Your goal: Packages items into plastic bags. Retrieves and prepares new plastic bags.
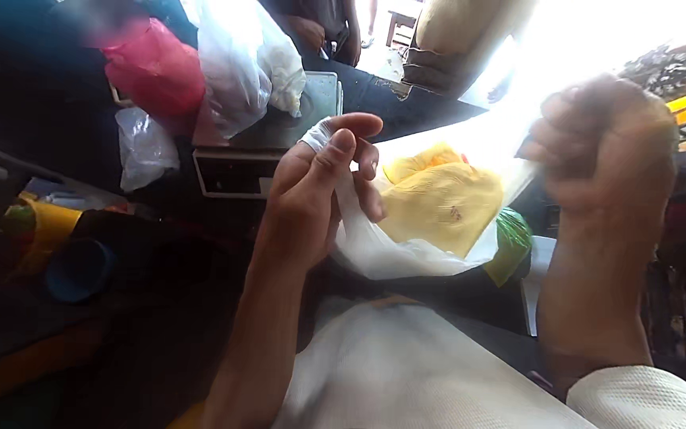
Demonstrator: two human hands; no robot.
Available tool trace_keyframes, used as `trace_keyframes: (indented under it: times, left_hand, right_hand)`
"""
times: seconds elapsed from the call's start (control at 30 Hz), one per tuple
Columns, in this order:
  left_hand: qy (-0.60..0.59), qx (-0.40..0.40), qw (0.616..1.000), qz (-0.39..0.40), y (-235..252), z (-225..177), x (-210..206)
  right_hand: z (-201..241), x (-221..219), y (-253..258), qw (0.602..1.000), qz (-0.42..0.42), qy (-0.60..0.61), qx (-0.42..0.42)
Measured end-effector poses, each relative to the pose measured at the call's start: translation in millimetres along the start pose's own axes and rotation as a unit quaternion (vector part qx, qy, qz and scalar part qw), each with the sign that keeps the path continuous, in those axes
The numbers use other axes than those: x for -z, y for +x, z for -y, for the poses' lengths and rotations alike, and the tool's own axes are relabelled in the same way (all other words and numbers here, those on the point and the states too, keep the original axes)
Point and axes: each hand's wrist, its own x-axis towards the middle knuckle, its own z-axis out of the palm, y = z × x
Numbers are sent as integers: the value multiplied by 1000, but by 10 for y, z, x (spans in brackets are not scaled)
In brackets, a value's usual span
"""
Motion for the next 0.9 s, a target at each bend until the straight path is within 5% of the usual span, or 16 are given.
trace_keyframes:
  times: [0.2,0.3,0.33,0.4,0.5,0.57,0.63,0.9]
  left_hand:
    - [47,32,998,-2,800,227,254]
    - [1,59,998,-9,864,158,168]
    - [-5,72,997,14,762,162,167]
    - [-28,92,994,53,541,220,165]
    - [-59,100,990,79,411,305,79]
    - [-46,91,991,84,425,319,78]
    - [-28,80,993,87,426,327,140]
    - [-30,43,997,50,423,558,-24]
  right_hand:
    - [-179,43,390,985,-167,43,13]
    - [-132,78,427,977,-163,-131,51]
    - [-92,99,296,946,-162,-270,80]
    - [-78,45,-81,820,-187,-513,173]
    - [-298,-354,-450,722,-59,-638,263]
    - [-675,-453,-390,682,87,-703,182]
    - [-1039,-323,-279,617,134,-773,53]
    - [-1418,-166,-214,662,71,-742,72]
